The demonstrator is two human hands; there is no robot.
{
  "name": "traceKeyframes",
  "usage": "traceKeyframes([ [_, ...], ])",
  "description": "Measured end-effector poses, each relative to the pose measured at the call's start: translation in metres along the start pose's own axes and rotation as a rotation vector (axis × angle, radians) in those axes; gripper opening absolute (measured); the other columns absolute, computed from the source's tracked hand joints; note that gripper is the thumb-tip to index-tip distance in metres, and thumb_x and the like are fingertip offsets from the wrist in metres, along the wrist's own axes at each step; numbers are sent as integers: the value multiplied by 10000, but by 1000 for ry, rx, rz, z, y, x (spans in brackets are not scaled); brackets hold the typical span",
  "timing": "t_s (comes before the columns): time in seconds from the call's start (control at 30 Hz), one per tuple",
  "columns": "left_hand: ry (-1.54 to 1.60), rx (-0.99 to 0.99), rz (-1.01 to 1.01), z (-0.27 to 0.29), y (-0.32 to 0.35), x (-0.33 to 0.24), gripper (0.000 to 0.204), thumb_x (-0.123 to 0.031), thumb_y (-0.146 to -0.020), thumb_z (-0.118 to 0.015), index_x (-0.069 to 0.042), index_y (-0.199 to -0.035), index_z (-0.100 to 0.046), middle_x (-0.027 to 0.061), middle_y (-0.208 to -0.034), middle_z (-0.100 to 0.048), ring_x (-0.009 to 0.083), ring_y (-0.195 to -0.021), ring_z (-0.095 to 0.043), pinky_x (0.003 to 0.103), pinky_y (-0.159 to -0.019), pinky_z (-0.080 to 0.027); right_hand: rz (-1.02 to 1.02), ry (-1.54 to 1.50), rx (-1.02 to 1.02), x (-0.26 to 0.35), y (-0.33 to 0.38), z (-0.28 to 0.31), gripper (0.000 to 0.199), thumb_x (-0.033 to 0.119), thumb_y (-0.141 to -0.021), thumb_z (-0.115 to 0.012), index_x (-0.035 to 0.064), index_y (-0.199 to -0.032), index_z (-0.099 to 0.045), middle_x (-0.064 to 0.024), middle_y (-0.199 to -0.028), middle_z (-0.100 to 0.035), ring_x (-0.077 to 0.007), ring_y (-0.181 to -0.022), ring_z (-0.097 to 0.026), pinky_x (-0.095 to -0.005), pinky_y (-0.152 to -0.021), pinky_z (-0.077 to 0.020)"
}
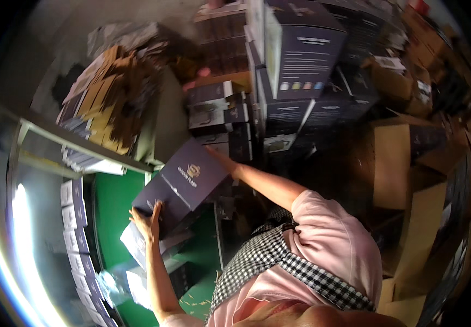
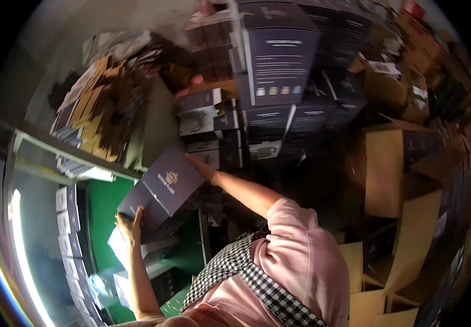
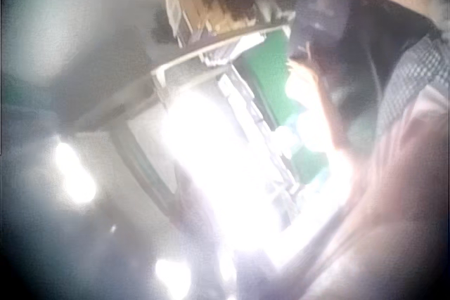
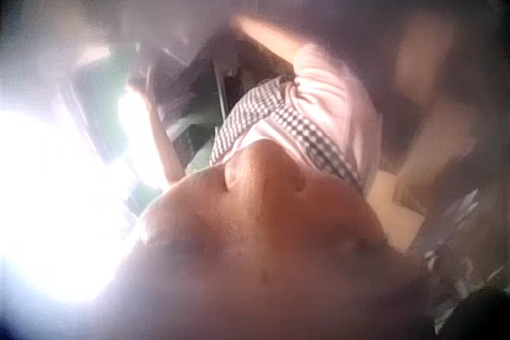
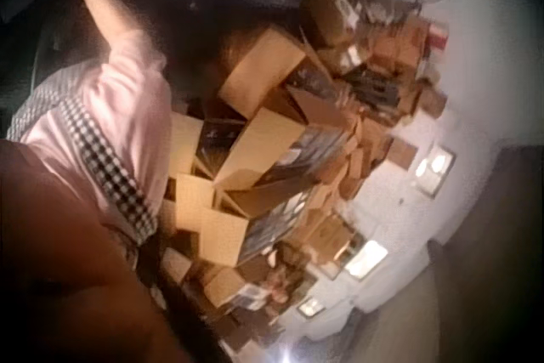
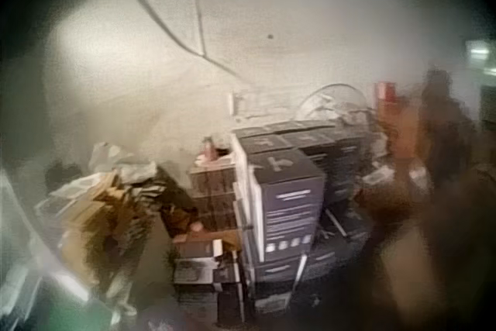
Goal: The person organizes several product boxes into a stack, then picks up a flat cardboard sheet and folds it into a box. They take a plastic-wrapped item from the workspace and place it into the newly formed box.
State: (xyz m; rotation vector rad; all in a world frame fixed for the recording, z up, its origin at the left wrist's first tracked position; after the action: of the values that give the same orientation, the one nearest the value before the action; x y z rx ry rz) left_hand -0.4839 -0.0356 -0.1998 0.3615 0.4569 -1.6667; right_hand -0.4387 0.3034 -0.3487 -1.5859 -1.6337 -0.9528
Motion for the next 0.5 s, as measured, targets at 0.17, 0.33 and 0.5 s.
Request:
traceKeyframes([
  [0.17,284,124,-95,23,19,-51,996,-444,-731,-819,84,-1414,-322,307,-1361,-440,379,-1270,-448,454,-1102,-305,64,-306,-21,56,98,-40,697,593,-984,-388,126,-1498,-328,-21,-1460,-423,-140,-1282,-438,-291,-1092,-315],
  [0.33,294,177,-522,19,47,-142,903,-314,-746,-836,47,-1413,-345,250,-1330,-493,333,-1231,-490,424,-1074,-350,451,79,-560,42,201,-22,659,559,-987,-423,138,-1488,-345,-31,-1418,-458,-164,-1259,-457,-322,-1072,-349],
  [0.5,486,431,-607,-1,96,-254,952,-198,-712,-877,40,-1420,-286,195,-1285,-542,261,-1169,-542,371,-1012,-429,458,-216,-719,111,322,-9,642,546,-986,-435,121,-1464,-374,-38,-1396,-476,-173,-1239,-469,-330,-1058,-361],
])
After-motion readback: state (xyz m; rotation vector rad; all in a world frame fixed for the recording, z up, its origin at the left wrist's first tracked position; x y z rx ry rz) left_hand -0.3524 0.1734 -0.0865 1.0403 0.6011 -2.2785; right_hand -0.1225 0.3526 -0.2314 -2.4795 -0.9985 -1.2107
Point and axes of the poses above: each hand's wrist, its own y-axis away from the middle knuckle, its own z-axis out of the back of the hand, x = y × z, the point moved 4 cm from there along -y, towards the middle knuckle
